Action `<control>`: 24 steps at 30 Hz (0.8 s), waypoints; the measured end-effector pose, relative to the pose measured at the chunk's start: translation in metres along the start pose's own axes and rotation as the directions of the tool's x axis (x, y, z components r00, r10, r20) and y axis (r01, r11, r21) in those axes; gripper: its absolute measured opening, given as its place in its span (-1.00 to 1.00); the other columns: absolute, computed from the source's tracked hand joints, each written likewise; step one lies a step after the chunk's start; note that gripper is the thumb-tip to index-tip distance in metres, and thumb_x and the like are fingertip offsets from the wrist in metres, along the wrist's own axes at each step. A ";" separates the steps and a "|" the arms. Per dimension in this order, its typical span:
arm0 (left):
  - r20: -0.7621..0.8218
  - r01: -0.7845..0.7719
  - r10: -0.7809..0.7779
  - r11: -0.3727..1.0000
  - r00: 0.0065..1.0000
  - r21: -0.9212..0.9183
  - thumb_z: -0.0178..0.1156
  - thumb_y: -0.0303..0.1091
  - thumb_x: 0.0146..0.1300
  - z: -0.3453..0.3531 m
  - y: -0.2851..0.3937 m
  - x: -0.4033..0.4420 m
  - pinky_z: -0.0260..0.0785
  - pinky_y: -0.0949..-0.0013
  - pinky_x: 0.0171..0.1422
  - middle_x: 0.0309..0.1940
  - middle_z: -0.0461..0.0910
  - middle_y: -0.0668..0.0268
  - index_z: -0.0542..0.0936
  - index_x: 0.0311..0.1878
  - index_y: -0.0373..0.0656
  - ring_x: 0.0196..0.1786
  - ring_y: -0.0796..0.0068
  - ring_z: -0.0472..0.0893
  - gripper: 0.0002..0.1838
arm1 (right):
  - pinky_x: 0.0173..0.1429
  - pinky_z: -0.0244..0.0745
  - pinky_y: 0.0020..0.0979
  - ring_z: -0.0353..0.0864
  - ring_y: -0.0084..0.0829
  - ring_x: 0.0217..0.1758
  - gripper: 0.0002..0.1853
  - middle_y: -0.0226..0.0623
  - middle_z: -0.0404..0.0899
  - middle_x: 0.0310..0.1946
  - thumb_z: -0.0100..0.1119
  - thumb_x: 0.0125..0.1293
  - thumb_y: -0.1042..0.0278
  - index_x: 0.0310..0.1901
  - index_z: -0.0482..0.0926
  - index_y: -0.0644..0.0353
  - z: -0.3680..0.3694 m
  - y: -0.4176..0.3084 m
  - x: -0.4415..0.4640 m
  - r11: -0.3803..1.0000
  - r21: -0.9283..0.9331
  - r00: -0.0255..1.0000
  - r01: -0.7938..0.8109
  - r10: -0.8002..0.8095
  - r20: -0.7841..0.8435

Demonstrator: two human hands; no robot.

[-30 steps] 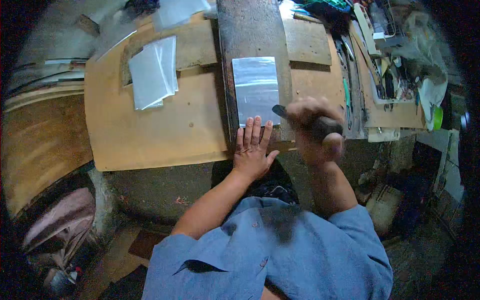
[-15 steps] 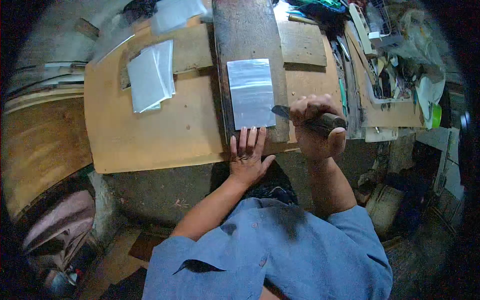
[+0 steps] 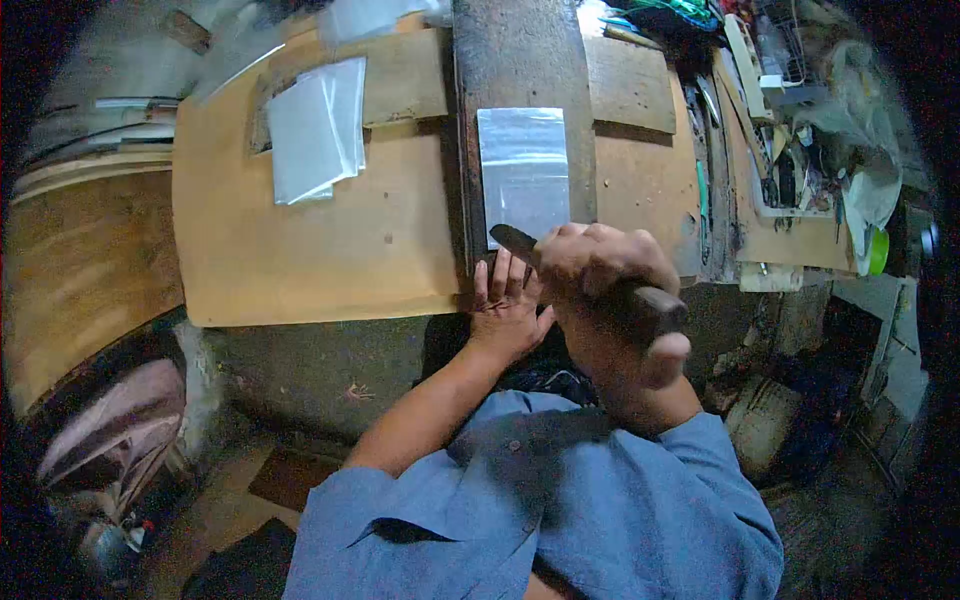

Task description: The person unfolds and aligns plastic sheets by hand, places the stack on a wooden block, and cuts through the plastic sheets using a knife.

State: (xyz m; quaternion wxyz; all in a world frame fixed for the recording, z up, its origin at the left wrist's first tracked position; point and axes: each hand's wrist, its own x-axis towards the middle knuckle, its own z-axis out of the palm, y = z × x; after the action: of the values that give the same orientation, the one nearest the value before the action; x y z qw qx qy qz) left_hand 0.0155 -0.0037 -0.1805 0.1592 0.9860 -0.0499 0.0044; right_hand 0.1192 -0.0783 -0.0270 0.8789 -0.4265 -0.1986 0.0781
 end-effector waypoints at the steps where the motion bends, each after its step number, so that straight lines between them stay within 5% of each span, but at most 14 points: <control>1: 0.013 0.001 -0.001 0.999 1.000 -0.040 0.18 0.16 0.01 -0.002 0.000 0.001 -0.27 -0.15 0.43 0.25 0.14 0.08 0.38 0.20 -0.08 0.42 0.05 -0.02 -0.27 | -0.14 0.24 -0.27 0.28 -0.35 -0.39 -0.26 -0.31 0.28 -0.49 0.13 0.01 -0.47 -0.35 0.32 0.24 0.006 -0.006 0.002 0.999 -0.027 0.999 -0.038 0.037 -0.009; 5: 0.155 0.069 -0.048 0.988 0.987 -0.136 0.17 0.15 0.03 -0.003 0.001 0.005 -0.26 -0.14 0.43 0.28 0.12 0.09 0.36 0.22 -0.09 0.43 0.07 -0.02 -0.26 | -0.10 0.25 -0.26 0.29 -0.34 -0.37 -0.31 -0.31 0.28 -0.48 0.20 0.02 -0.36 -0.35 0.32 0.27 -0.013 0.021 0.001 0.985 -0.087 0.989 -0.148 0.146 -0.026; 7: -0.057 0.036 -0.041 0.996 0.998 -0.083 0.18 0.16 0.03 -0.003 0.004 0.004 -0.25 -0.13 0.43 0.30 0.11 0.11 0.33 0.23 -0.09 0.43 0.09 -0.02 -0.25 | -0.06 0.26 -0.26 0.31 -0.33 -0.34 -0.33 -0.31 0.28 -0.48 0.26 -0.02 -0.29 -0.33 0.34 0.29 -0.010 0.019 0.001 0.989 0.047 0.984 -0.137 0.141 -0.110; 10: -0.048 0.020 -0.023 0.998 0.999 -0.054 0.21 0.17 0.02 -0.009 0.003 0.008 -0.24 -0.08 0.43 0.32 0.11 0.14 0.31 0.26 -0.08 0.43 0.11 -0.01 -0.21 | -0.10 0.26 -0.29 0.31 -0.33 -0.29 -0.35 -0.30 0.30 -0.43 0.29 -0.02 -0.24 -0.28 0.40 0.30 -0.003 0.005 0.000 0.990 0.135 0.983 -0.036 0.060 -0.174; 12: -0.013 0.025 -0.025 0.999 1.000 -0.023 0.22 0.17 0.01 -0.008 0.003 0.005 -0.24 -0.04 0.43 0.32 0.11 0.15 0.28 0.29 -0.04 0.42 0.13 0.01 -0.19 | -0.10 0.26 -0.28 0.29 -0.34 -0.28 -0.36 -0.31 0.29 -0.42 0.28 -0.01 -0.23 -0.27 0.39 0.29 -0.020 0.014 0.001 0.995 0.049 0.995 -0.082 0.085 -0.054; 17: -0.045 0.017 -0.019 0.999 0.999 -0.047 0.24 0.19 -0.01 -0.018 0.004 0.008 -0.24 -0.03 0.43 0.33 0.11 0.19 0.21 0.35 0.01 0.42 0.15 0.01 -0.12 | -0.13 0.25 -0.26 0.25 -0.34 -0.32 -0.33 -0.30 0.29 -0.41 0.27 0.00 -0.27 -0.23 0.41 0.30 -0.021 0.001 0.003 0.985 0.067 0.970 -0.161 0.170 -0.172; 18: -0.038 0.017 -0.018 0.999 0.999 -0.033 0.24 0.20 -0.02 -0.019 0.004 0.009 -0.24 -0.02 0.42 0.33 0.11 0.19 0.21 0.36 0.02 0.42 0.15 0.01 -0.11 | -0.15 0.26 -0.25 0.27 -0.33 -0.34 -0.32 -0.29 0.30 -0.40 0.25 0.01 -0.27 -0.18 0.43 0.31 -0.025 -0.004 0.005 0.983 0.161 0.996 -0.085 0.087 -0.005; 19: -0.026 0.020 -0.021 1.000 0.999 -0.019 0.24 0.20 -0.03 -0.020 0.003 0.008 -0.24 -0.02 0.42 0.33 0.11 0.19 0.20 0.37 0.03 0.42 0.16 0.01 -0.10 | -0.15 0.26 -0.25 0.27 -0.33 -0.34 -0.32 -0.29 0.30 -0.40 0.25 0.01 -0.27 -0.18 0.43 0.31 -0.025 -0.005 0.003 0.983 0.163 0.996 -0.088 0.090 -0.005; 20: -0.023 0.022 -0.023 1.000 0.999 -0.019 0.24 0.20 -0.03 -0.018 0.003 0.007 -0.24 -0.02 0.42 0.33 0.11 0.19 0.20 0.37 0.03 0.42 0.16 0.01 -0.10 | -0.16 0.26 -0.24 0.28 -0.33 -0.34 -0.32 -0.29 0.29 -0.40 0.24 0.02 -0.27 -0.16 0.44 0.30 -0.024 -0.006 -0.002 0.997 -0.022 0.994 -0.079 0.077 -0.074; 22: -0.073 0.025 -0.026 1.000 0.997 -0.019 0.25 0.20 -0.05 -0.016 0.004 0.008 -0.23 -0.01 0.42 0.33 0.12 0.20 0.19 0.38 0.05 0.41 0.16 0.02 -0.08 | -0.10 0.30 -0.23 0.33 -0.30 -0.31 -0.33 -0.28 0.32 -0.39 0.23 0.03 -0.26 -0.13 0.45 0.29 -0.039 0.014 -0.004 0.993 0.108 0.999 0.048 -0.049 0.008; 24: -0.061 0.021 -0.022 1.000 0.998 -0.024 0.25 0.20 -0.05 -0.019 0.003 0.010 -0.23 -0.01 0.42 0.33 0.12 0.21 0.18 0.38 0.06 0.40 0.17 0.03 -0.08 | -0.08 0.31 -0.24 0.34 -0.30 -0.30 -0.33 -0.28 0.33 -0.38 0.23 0.03 -0.27 -0.14 0.45 0.28 -0.042 0.006 0.000 0.997 0.076 0.998 -0.009 0.013 -0.059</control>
State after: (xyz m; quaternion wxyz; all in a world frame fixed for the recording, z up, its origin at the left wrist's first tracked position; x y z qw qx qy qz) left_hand 0.0257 -0.0019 -0.1612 0.1720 0.9840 -0.0343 0.0326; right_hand 0.1366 -0.1045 -0.0548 0.8996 -0.3961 -0.1669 0.0778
